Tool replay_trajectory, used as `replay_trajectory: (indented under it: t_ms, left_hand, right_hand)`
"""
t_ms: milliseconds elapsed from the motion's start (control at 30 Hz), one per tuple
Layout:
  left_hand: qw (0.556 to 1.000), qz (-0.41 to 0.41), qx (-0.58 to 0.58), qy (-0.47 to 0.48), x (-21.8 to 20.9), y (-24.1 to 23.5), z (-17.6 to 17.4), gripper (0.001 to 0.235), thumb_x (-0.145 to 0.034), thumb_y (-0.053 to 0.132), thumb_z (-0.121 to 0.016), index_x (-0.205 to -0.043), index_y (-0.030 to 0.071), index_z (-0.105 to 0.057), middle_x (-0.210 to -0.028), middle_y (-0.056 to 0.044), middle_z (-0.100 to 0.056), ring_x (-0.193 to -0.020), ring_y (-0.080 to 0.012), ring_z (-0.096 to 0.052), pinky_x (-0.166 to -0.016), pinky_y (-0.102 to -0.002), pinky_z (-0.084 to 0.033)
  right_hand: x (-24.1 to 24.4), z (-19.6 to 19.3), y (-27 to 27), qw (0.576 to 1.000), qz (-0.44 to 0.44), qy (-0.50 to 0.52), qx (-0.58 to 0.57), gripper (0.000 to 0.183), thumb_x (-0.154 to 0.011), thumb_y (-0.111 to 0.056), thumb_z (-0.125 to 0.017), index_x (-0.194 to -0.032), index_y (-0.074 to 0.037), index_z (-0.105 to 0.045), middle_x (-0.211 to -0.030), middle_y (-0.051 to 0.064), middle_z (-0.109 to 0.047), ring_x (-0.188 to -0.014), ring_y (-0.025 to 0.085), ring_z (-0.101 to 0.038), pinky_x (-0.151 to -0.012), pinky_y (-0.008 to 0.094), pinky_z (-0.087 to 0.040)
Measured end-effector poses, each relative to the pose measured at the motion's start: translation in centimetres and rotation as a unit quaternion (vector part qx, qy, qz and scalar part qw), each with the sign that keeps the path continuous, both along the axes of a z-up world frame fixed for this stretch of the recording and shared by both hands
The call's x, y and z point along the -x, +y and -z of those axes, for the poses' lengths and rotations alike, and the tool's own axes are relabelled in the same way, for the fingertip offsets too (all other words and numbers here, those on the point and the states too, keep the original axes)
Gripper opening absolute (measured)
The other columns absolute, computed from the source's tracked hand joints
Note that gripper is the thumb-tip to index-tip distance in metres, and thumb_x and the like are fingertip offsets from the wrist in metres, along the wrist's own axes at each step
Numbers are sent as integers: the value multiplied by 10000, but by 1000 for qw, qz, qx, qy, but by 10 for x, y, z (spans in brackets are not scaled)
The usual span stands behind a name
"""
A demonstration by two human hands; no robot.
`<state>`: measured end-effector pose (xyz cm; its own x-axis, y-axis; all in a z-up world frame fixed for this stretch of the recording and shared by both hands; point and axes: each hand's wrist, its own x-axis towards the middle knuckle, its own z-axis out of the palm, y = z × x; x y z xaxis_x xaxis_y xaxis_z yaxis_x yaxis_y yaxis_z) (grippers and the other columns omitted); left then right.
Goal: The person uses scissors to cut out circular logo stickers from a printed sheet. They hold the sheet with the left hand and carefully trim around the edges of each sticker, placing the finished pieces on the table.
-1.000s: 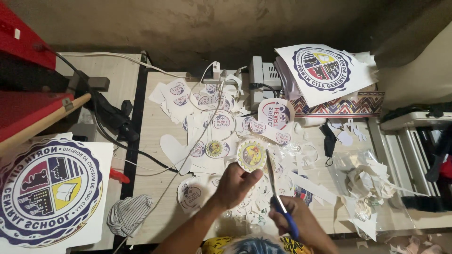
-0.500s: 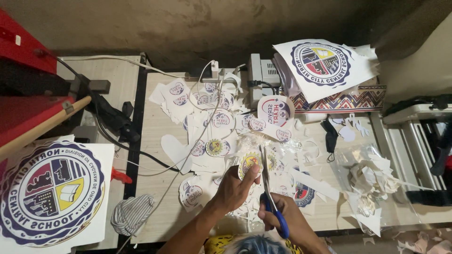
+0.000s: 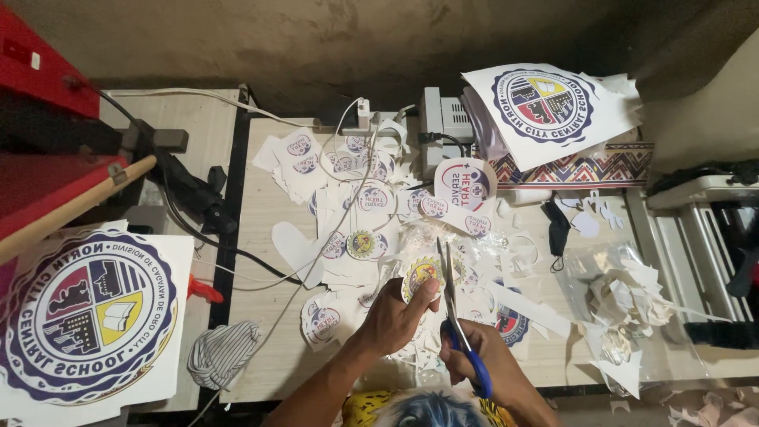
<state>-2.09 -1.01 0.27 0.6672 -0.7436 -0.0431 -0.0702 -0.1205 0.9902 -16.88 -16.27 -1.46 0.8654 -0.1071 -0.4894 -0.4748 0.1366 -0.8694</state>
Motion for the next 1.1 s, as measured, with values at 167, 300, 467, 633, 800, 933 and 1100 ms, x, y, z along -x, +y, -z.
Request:
replay_trajectory:
  t_ms: [167, 300, 467, 633, 800, 933, 1100]
  left_hand:
    - [1000, 9, 2, 5, 0, 1, -3, 583, -1056, 514, -412, -801, 33, -621, -649, -71, -590, -636, -199, -568, -653, -368, -485]
    - [1000, 27, -2, -4, -4, 4, -4, 601, -1057, 524, -408, -799, 27, -626, -654, -77, -603, -639, -205, -578, -669, -365, -491]
    - [998, 51, -18, 17, -7, 5, -3, 579, -1037, 532, -424, -831, 34, -637, -688, -56, -655, -663, -191, -607, -680, -361, -511]
    - [996, 76, -23, 48, -10, 9, -5, 563, -1037, 529, -442, -849, 32, -627, -712, -45, -641, -688, -172, -583, -689, -357, -507]
    - [992, 98, -27, 76, -13, 12, -10, 524, -1032, 511, -463, -860, 44, -629, -727, -31, -641, -712, -145, -605, -711, -334, -520]
    - [988, 121, -12, 94, -15, 16, -11, 490, -1035, 489, -478, -850, 56, -613, -718, -24, -620, -705, -139, -589, -700, -330, -517]
    - [986, 140, 24, 86, -18, 20, -10, 472, -1045, 472, -495, -839, 56, -586, -715, -19, -592, -708, -133, -567, -700, -327, -509]
  right_hand:
    - [5, 2, -6, 1000, 4, 17, 9, 216, -821, -180, -757, -809, -5, -630, -594, 31, -593, -516, 115, -581, -479, 293, -522]
    - [7, -7, -13, 1000, -21, 15, 19, 204, -824, -177, -755, -814, -21, -624, -598, 14, -576, -522, 99, -563, -475, 290, -531]
    - [13, -6, -24, 998, -42, 34, 34, 208, -839, -170, -764, -806, -31, -614, -620, 2, -560, -528, 96, -553, -467, 279, -489]
    - [13, -14, -28, 994, -52, 69, 63, 183, -830, -143, -774, -797, -28, -636, -597, 1, -561, -498, 93, -519, -449, 273, -426]
    - [19, -8, -36, 991, -55, 96, 70, 163, -832, -110, -771, -796, -23, -639, -582, -17, -530, -488, 78, -459, -444, 270, -369]
    - [22, -6, -41, 992, -71, 62, 82, 149, -836, -96, -771, -786, -30, -646, -589, -34, -528, -516, 60, -463, -463, 259, -373]
    - [21, -13, -46, 989, -102, 45, 102, 212, -835, -109, -775, -727, -30, -610, -568, -30, -510, -508, 59, -454, -459, 260, -357]
